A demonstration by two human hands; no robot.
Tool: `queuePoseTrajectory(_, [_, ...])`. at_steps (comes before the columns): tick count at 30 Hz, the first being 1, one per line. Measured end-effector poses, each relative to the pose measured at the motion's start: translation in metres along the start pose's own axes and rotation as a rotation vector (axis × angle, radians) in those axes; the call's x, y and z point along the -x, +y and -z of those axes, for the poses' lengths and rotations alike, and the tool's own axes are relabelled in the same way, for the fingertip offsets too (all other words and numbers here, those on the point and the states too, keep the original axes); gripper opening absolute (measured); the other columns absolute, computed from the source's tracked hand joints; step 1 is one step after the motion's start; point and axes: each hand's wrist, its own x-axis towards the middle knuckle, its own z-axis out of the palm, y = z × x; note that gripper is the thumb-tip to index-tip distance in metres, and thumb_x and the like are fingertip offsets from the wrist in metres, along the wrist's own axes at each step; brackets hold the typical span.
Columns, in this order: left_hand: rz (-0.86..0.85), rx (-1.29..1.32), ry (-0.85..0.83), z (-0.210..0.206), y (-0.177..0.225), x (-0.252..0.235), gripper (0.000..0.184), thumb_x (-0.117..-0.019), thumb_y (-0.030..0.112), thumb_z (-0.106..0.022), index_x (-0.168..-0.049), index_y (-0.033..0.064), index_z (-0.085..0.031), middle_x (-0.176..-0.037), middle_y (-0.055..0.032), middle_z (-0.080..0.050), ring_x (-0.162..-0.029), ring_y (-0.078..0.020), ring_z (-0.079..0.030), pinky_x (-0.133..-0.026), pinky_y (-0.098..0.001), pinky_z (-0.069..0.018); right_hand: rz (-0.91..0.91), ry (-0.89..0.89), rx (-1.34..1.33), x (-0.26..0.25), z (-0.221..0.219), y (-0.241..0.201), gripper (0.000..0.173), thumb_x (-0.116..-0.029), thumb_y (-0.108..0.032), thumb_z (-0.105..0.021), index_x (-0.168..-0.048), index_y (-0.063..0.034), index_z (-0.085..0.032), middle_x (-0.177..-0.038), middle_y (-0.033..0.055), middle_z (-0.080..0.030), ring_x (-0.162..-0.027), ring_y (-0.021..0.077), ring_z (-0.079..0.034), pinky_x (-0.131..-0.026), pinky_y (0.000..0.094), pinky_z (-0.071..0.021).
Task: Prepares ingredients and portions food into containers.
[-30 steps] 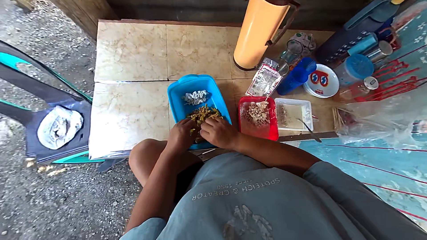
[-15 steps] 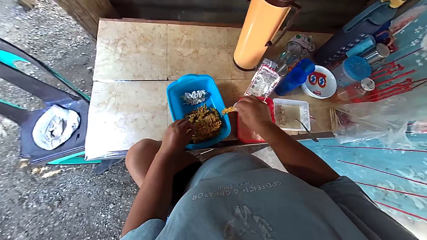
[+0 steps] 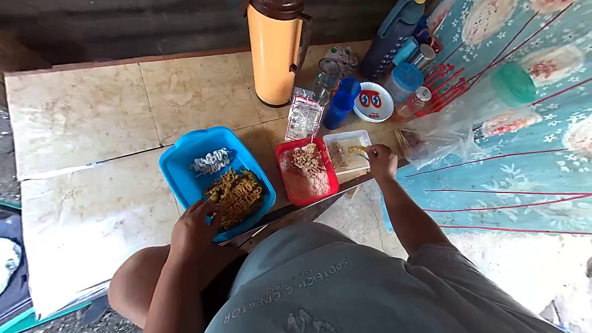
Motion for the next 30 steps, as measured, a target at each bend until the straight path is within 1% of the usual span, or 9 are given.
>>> queuePoseTrajectory(4, [0.002,0.001,0.012,-0.001,0.001,0.005,0.011,-0.0948,0.002,-0.066,-0.1,-0.0057,-0.071,-0.103,-0.0244,-0.07,-0.093,-0.0422,-0.069,-0.084,-0.0625,-0.053,0.056,-0.045,0.142,0.0,-0.026,0.017,0.026,-0.1048,-0.017,-0.055,-0.113,-0.003,-0.076,-0.124,0.0176,-0.072,-0.121,0.041,-0.065,-0.096,0.0645,-0.0506])
queuePoseTrajectory(7, [0.017,-0.014,0.004,0.0,0.0,0.007,0.011,-0.0946,0.002,-0.067,-0.1,-0.006,-0.071,-0.104,-0.0244,-0.07,-0.095,-0.0423,-0.069,-0.085,-0.0623,-0.0528,0.074,-0.082,0.275,0.003,-0.029,0.019,0.02,-0.0999,-0.012,-0.061,-0.108,-0.005,-0.078,-0.118,0.0143,-0.074,-0.119,0.042,-0.064,-0.089,0.0658,-0.0512])
queuePoseTrajectory(9, [0.02,-0.021,0.002,0.001,0.0,0.007,0.011,-0.0943,0.003,-0.067,-0.099,-0.0048,-0.071,-0.104,-0.0236,-0.07,-0.094,-0.0414,-0.069,-0.085,-0.0624,-0.0527,0.07,-0.12,0.362,0.003,-0.027,0.018,0.02,-0.0988,-0.011,-0.061,-0.106,-0.0051,-0.079,-0.117,0.0156,-0.074,-0.121,0.0426,-0.062,-0.089,0.0657,-0.0505])
queuePoseTrajectory(12, [0.025,-0.024,-0.008,0.001,-0.002,0.005,0.011,-0.0942,0.004,-0.067,-0.1,-0.0038,-0.072,-0.102,-0.0232,-0.07,-0.095,-0.0422,-0.068,-0.085,-0.063,-0.052,0.017,-0.264,0.506,-0.002,-0.022,0.006,0.023,-0.0999,-0.008,-0.057,-0.11,-0.0061,-0.078,-0.124,0.0173,-0.069,-0.127,0.042,-0.057,-0.094,0.0641,-0.049])
queuePoseTrajectory(15, [0.018,-0.035,-0.001,0.0,-0.004,0.005,0.014,-0.0932,0.01,-0.069,-0.1,-0.0019,-0.073,-0.101,-0.022,-0.071,-0.095,-0.0418,-0.068,-0.084,-0.0635,-0.0519,-0.044,-0.359,0.452,-0.01,-0.016,0.002,0.026,-0.0991,-0.011,-0.057,-0.115,-0.0119,-0.078,-0.131,0.0162,-0.067,-0.131,0.0422,-0.054,-0.094,0.0675,-0.0482])
queuePoseTrajectory(20, [0.106,-0.025,-0.05,0.007,0.013,0.004,0.015,-0.0959,0.008,-0.069,-0.103,-0.0036,-0.074,-0.106,-0.0244,-0.071,-0.103,-0.045,-0.068,-0.09,-0.0667,-0.05,-0.035,-0.249,0.306,-0.012,0.005,-0.008,0.029,-0.1007,-0.015,-0.058,-0.125,-0.0133,-0.074,-0.135,0.0208,-0.064,-0.13,0.0488,-0.054,-0.092,0.0754,-0.0453])
queuePoseTrajectory(23, [0.1,-0.018,-0.029,0.006,0.009,0.004,0.012,-0.0946,0.007,-0.07,-0.1,-0.0029,-0.074,-0.107,-0.0236,-0.072,-0.105,-0.044,-0.068,-0.091,-0.0664,-0.0511,0.154,-0.237,0.22,0.001,0.006,-0.049,0.028,-0.1013,-0.017,-0.061,-0.125,-0.007,-0.073,-0.13,0.0236,-0.065,-0.127,0.0494,-0.056,-0.094,0.0732,-0.0453])
queuePoseTrajectory(27, [0.065,0.02,-0.004,0.001,0.002,0.001,0.013,-0.0946,0.012,-0.072,-0.096,-0.0006,-0.074,-0.101,-0.0185,-0.073,-0.098,-0.0367,-0.07,-0.087,-0.0608,-0.0542,0.805,-0.254,0.014,0.051,-0.031,-0.117,0.016,-0.0961,-0.014,-0.069,-0.103,-0.0052,-0.08,-0.11,0.0185,-0.074,-0.11,0.0403,-0.067,-0.092,0.0587,-0.0553])
queuePoseTrajectory(30, [0.059,0.036,-0.001,0.001,0.004,0.001,0.013,-0.0939,0.012,-0.072,-0.095,-0.0007,-0.074,-0.099,-0.0174,-0.073,-0.095,-0.0349,-0.07,-0.086,-0.0592,-0.0547,1.186,-0.422,-0.067,0.096,-0.064,-0.17,0.014,-0.0965,-0.017,-0.069,-0.101,-0.0103,-0.081,-0.104,0.0125,-0.073,-0.104,0.0344,-0.069,-0.085,0.0546,-0.0583])
